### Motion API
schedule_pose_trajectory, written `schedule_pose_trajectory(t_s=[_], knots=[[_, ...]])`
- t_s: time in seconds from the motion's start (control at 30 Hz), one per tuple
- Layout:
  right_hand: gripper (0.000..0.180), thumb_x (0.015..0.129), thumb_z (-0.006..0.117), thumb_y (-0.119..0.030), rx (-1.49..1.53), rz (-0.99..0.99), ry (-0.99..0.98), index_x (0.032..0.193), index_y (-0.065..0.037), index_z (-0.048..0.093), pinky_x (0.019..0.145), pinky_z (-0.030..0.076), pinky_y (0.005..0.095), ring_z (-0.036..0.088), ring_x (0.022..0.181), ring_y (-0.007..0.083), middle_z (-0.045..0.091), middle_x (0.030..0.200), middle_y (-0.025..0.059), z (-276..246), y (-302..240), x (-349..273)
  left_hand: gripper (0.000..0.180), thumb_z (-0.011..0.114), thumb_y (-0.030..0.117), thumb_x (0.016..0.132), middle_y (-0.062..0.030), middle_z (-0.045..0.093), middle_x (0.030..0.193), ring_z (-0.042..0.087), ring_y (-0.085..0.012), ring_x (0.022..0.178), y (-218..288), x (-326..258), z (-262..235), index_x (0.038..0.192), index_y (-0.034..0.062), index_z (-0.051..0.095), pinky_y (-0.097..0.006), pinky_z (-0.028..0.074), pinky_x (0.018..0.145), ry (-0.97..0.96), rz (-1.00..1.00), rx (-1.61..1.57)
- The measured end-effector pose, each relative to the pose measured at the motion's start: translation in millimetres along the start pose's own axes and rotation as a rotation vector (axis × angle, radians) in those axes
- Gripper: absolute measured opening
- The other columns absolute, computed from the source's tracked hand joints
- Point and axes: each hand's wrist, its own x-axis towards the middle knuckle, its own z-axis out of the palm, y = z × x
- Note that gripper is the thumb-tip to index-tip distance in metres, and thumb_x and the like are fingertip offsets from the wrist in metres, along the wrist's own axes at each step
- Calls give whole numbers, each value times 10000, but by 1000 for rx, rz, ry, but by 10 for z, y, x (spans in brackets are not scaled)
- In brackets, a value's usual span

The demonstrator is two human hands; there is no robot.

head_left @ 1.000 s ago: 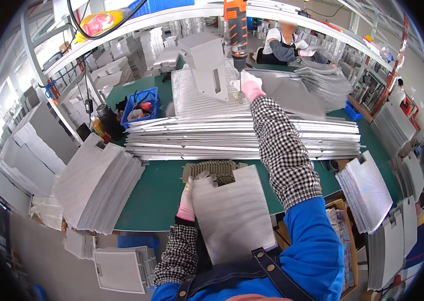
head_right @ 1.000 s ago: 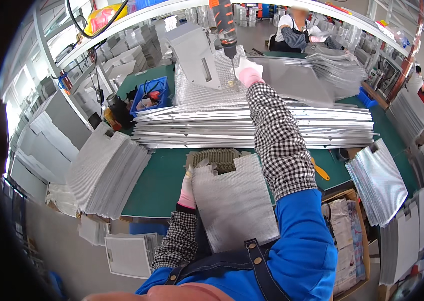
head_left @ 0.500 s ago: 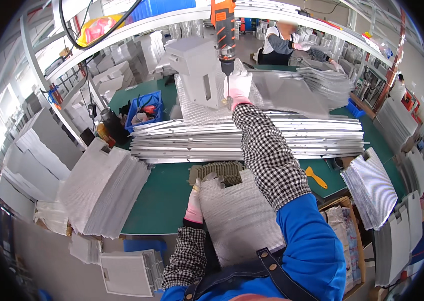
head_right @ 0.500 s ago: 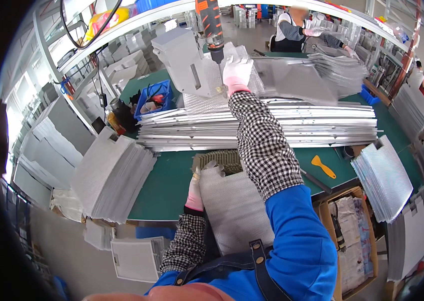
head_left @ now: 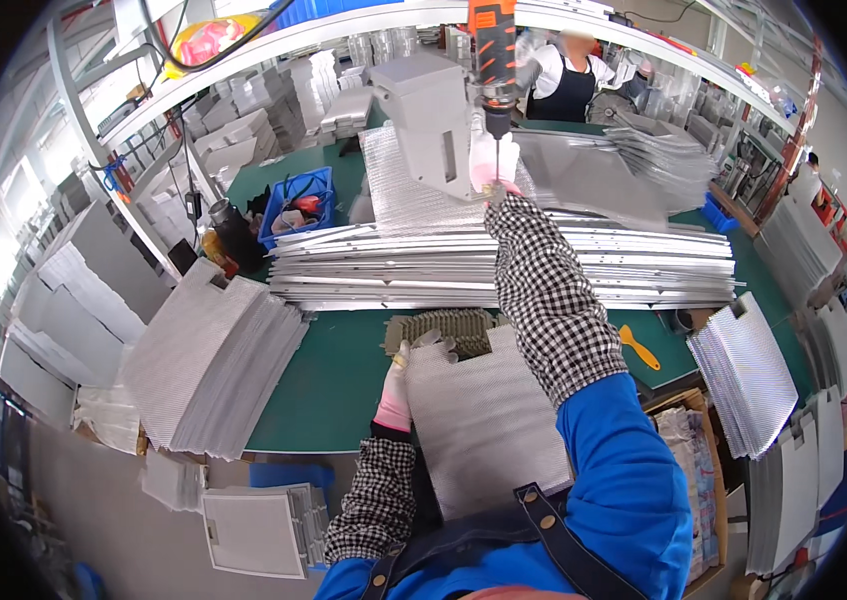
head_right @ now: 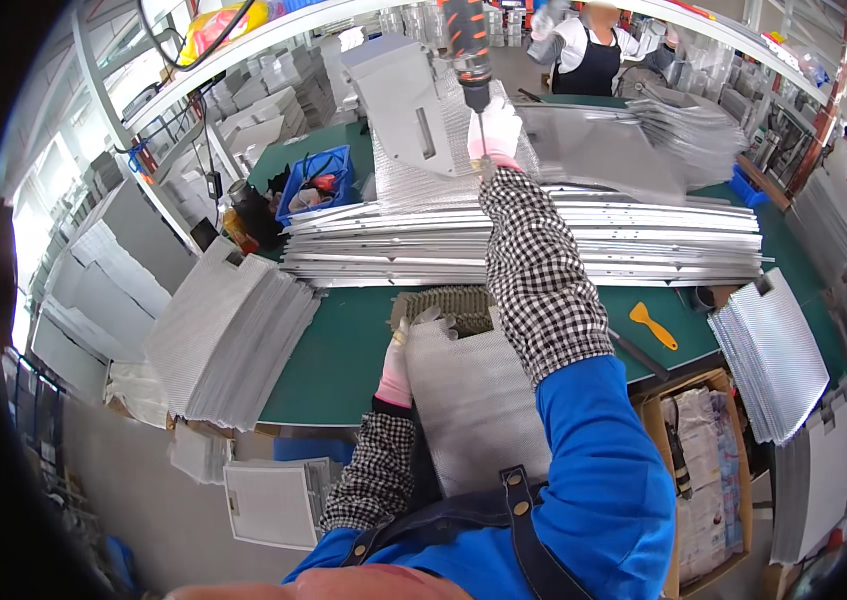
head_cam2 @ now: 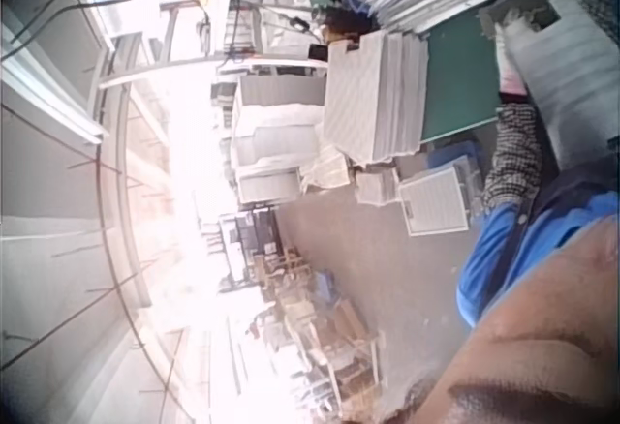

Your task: The person assembles air filters by placing a mesh screen into a white frame and securing it with a power tool. They handle the components one at a time, using a drill to fasten the parts together on a green workbench in a factory setting.

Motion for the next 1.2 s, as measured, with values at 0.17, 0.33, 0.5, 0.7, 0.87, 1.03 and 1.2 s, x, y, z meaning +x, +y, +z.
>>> schedule_pose_trajectory(t_s=[0.17, 0.33, 0.5, 0.7, 0.87, 1.03, 1.2], knots=[[298, 813, 680, -221, 138, -148, 72, 1058, -61, 626, 789, 500, 507, 638, 953, 367, 646, 971, 159, 32, 164, 128, 696, 530, 601, 982, -191, 582, 1321, 578, -338, 1165, -9, 23, 24, 1397, 43, 499, -504, 512, 1011, -6, -31, -73], [422, 801, 751, -192, 621, -10, -104, 1149, 12, 627, 861, 505, 465, 644, 939, 354, 680, 982, 202, -58, 791, 503, 728, 546, 625, 955, -175, 596, 1284, 583, -330, 1163, -27, -47, 116, 1386, 39, 511, -504, 526, 994, 3, 3, 0], [342, 819, 768, -213, 663, 168, -124, 1075, -9, 670, 839, 522, 395, 662, 916, 285, 703, 947, 172, -108, 801, 327, 690, 453, 589, 1019, -200, 597, 1301, 591, -332, 1179, 43, -126, 129, 1398, 15, 510, -493, 517, 1020, 73, 14, -40], [442, 777, 780, -403, 853, 84, -309, 1097, -104, 721, 937, 517, 407, 696, 1054, 311, 741, 1049, 135, -357, 835, 346, 727, 572, 609, 956, -170, 590, 1281, 578, -320, 1174, 38, -29, 199, 1417, 54, 480, -465, 513, 1017, 47, 3, 46], [236, 934, 710, -188, 1245, 52, 28, 1069, 0, 663, 805, 513, 329, 641, 869, 159, 708, 925, 83, -646, 863, 538, 750, 566, 615, 958, -181, 594, 1291, 593, -316, 1168, 39, -85, 329, 1437, 46, 468, -469, 509, 1024, 67, 21, 106], [228, 965, 674, -117, 1216, 296, -127, 1123, 42, 633, 822, 508, 307, 658, 927, 150, 708, 1018, 93, -692, 1041, 277, 755, 507, 612, 989, -199, 593, 1318, 593, -335, 1189, -12, -70, 230, 1457, 22, 447, -481, 501, 1038, 70, 20, 80], [329, 997, 593, -52, 1641, 435, -300, 1318, 9, 554, 743, 599, 343, 704, 1010, 213, 714, 1120, 136, -1136, 418, 61, 725, 486, 596, 1004, -206, 583, 1328, 595, -326, 1155, 56, -201, 199, 1446, 22, 456, -479, 512, 1015, 81, 73, 87]])
